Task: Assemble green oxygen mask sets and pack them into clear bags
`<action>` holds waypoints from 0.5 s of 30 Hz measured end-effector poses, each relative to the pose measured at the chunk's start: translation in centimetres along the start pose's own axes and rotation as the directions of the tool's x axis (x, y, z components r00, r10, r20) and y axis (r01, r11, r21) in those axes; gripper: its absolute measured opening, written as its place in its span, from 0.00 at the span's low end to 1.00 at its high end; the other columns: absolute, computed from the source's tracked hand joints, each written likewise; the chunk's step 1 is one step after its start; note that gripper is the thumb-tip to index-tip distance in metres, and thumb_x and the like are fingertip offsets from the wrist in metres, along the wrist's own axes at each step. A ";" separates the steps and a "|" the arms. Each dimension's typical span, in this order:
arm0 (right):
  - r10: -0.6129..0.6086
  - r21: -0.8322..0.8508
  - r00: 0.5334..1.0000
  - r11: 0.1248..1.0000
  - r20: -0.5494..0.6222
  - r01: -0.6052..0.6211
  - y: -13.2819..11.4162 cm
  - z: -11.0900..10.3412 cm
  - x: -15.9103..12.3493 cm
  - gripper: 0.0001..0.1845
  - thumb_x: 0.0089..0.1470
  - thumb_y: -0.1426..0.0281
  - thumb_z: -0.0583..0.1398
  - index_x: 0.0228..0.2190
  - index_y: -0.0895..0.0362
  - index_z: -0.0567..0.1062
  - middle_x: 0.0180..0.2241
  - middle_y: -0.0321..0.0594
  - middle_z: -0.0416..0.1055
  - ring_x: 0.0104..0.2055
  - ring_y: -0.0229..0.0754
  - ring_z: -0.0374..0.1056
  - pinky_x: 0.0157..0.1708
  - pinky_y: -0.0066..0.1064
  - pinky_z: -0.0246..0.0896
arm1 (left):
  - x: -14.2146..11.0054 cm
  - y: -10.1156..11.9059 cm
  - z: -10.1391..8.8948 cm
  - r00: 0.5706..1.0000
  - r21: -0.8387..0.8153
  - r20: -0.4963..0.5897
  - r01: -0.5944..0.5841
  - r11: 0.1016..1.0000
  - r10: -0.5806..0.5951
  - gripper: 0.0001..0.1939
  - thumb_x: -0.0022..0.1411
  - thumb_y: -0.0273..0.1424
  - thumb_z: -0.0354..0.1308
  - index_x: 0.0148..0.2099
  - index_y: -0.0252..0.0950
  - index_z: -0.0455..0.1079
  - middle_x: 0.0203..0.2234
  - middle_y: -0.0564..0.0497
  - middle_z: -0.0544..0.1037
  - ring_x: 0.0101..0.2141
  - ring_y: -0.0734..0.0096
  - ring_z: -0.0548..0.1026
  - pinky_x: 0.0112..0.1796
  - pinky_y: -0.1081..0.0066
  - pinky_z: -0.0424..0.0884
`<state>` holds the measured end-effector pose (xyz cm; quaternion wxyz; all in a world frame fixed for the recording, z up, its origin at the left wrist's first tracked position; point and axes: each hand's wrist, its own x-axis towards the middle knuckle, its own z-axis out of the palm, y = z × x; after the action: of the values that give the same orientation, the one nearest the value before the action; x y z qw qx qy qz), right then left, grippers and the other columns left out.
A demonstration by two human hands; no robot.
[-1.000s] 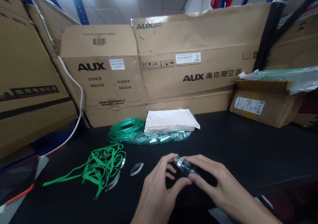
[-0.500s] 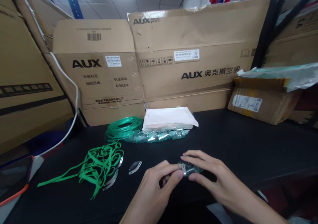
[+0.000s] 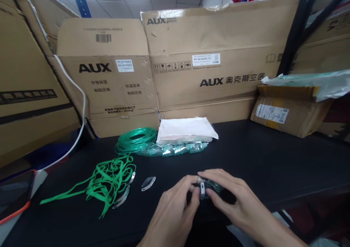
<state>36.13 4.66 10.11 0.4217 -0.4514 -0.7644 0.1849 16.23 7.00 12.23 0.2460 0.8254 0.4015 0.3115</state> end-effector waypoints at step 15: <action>0.027 -0.066 0.995 0.997 -0.091 -0.033 0.0 0.3 0.2 0.14 0.66 0.67 0.58 0.50 0.48 0.78 0.50 0.39 0.78 0.51 0.45 0.75 0.52 0.38 0.71 | -0.9 -0.7 0.8 0.967 0.102 -0.202 -0.139 0.985 0.157 0.08 0.67 0.29 0.60 0.47 0.45 0.73 0.27 0.62 0.80 0.14 0.79 0.65 0.21 0.77 0.65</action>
<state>35.83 4.87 10.08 0.4374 -0.4846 -0.7435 0.1449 15.98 6.52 10.95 0.1421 0.8256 0.3758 0.3963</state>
